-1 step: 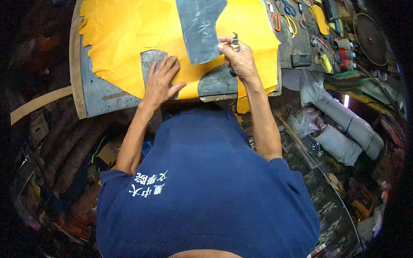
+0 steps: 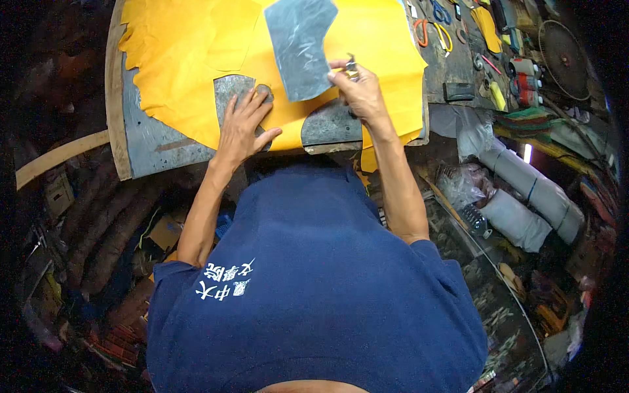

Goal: Cutting out specific shapes from a sheet of yellow leather using metal templates and a hand knife, and occasionally sharpening the knife on a block.

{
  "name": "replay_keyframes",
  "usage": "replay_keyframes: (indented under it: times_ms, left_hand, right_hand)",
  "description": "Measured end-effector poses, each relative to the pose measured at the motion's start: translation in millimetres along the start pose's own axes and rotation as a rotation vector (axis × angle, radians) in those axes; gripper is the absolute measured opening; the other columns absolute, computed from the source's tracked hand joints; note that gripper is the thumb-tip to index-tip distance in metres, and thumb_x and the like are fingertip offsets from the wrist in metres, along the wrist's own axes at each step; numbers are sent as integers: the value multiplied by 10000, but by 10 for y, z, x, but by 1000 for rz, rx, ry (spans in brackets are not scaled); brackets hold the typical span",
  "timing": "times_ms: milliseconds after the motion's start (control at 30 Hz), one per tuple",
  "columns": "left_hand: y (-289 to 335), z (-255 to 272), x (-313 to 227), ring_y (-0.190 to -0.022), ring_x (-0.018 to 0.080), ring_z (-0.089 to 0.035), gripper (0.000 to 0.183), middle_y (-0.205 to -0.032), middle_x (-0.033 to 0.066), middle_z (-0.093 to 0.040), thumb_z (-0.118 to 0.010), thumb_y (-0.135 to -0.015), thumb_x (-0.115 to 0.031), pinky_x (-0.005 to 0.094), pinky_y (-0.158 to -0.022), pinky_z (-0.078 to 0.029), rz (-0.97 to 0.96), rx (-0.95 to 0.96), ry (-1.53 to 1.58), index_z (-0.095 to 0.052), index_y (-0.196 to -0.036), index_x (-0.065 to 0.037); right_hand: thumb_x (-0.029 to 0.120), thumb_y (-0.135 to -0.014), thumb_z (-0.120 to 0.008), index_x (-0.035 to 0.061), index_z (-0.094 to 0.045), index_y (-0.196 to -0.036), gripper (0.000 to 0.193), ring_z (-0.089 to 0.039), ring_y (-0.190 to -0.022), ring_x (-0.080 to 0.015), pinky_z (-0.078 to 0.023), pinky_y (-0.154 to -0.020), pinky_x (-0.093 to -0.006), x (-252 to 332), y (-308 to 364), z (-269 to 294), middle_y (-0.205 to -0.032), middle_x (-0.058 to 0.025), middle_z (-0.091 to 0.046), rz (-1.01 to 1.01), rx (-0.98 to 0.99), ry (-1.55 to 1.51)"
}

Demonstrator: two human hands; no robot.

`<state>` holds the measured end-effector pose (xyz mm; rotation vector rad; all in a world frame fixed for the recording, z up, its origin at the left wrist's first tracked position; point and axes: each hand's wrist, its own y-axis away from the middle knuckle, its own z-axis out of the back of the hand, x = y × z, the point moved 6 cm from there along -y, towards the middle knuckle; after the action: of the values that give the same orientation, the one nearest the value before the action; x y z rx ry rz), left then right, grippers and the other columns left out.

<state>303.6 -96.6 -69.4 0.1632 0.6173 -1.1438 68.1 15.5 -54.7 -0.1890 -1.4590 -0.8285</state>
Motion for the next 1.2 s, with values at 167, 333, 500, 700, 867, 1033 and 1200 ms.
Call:
replay_keyframes:
  times_ms: [167,333,500,700,867,1033,1200]
  left_hand:
    - [-113,131,204,-1392,360,-458,565,-1320,137,-643,-784,-849,-316,570,-1152,-302,31,-166,-18,-591,-1309,-52]
    - [-554,7,467,-1487,399,-287,872,-1526,161,-464,-763,-790,-567,580,-1192,-235,10,-47,-105,-500,-1445,-55]
    - [-623,-117,526,-1490,405,-270,832,-1540,152,-443,-744,-774,-616,585,-1202,-203,-30,51,-124,-585,-1366,-53]
    - [-613,-147,552,-1488,403,-271,762,-1545,139,-437,-746,-779,-596,597,-1203,-182,-26,7,-118,-625,-1309,-63]
    - [-602,-132,566,-1499,396,-257,728,-1562,127,-424,-741,-785,-584,594,-1206,-179,-29,-1,-140,-631,-1294,-76]
    - [-620,-132,572,-1499,396,-256,778,-1563,126,-424,-726,-792,-591,585,-1209,-179,-27,25,-162,-582,-1364,-83]
    - [-631,-157,568,-1509,359,-246,972,-1574,99,-418,-693,-754,-697,531,-1242,-138,16,70,-208,-492,-1462,-62]
  right_hand:
    - [204,-878,-673,69,-704,-1185,337,-719,-844,-307,-551,-793,-393,-347,1,-153,-934,-213,-729,95,-27,555]
    - [197,-876,-663,98,-668,-1280,416,-723,-927,-346,-558,-844,-420,-236,100,-276,-990,-223,-732,123,-32,656]
    - [198,-871,-667,111,-664,-1290,428,-717,-942,-367,-557,-866,-442,-183,153,-340,-1011,-203,-736,139,-50,737]
    - [206,-884,-685,138,-689,-1258,380,-703,-1004,-340,-548,-904,-434,-24,186,-324,-1107,-176,-727,156,75,883]
    - [223,-886,-702,170,-696,-1255,372,-697,-1016,-327,-547,-911,-432,-83,185,-197,-1135,-152,-724,224,208,900]
    - [248,-886,-711,184,-699,-1252,372,-701,-1000,-318,-552,-894,-432,-78,208,-226,-1105,-145,-729,241,218,910]
    - [276,-889,-718,192,-701,-1251,371,-705,-994,-310,-554,-879,-424,-74,232,-237,-1111,-136,-730,199,200,923]
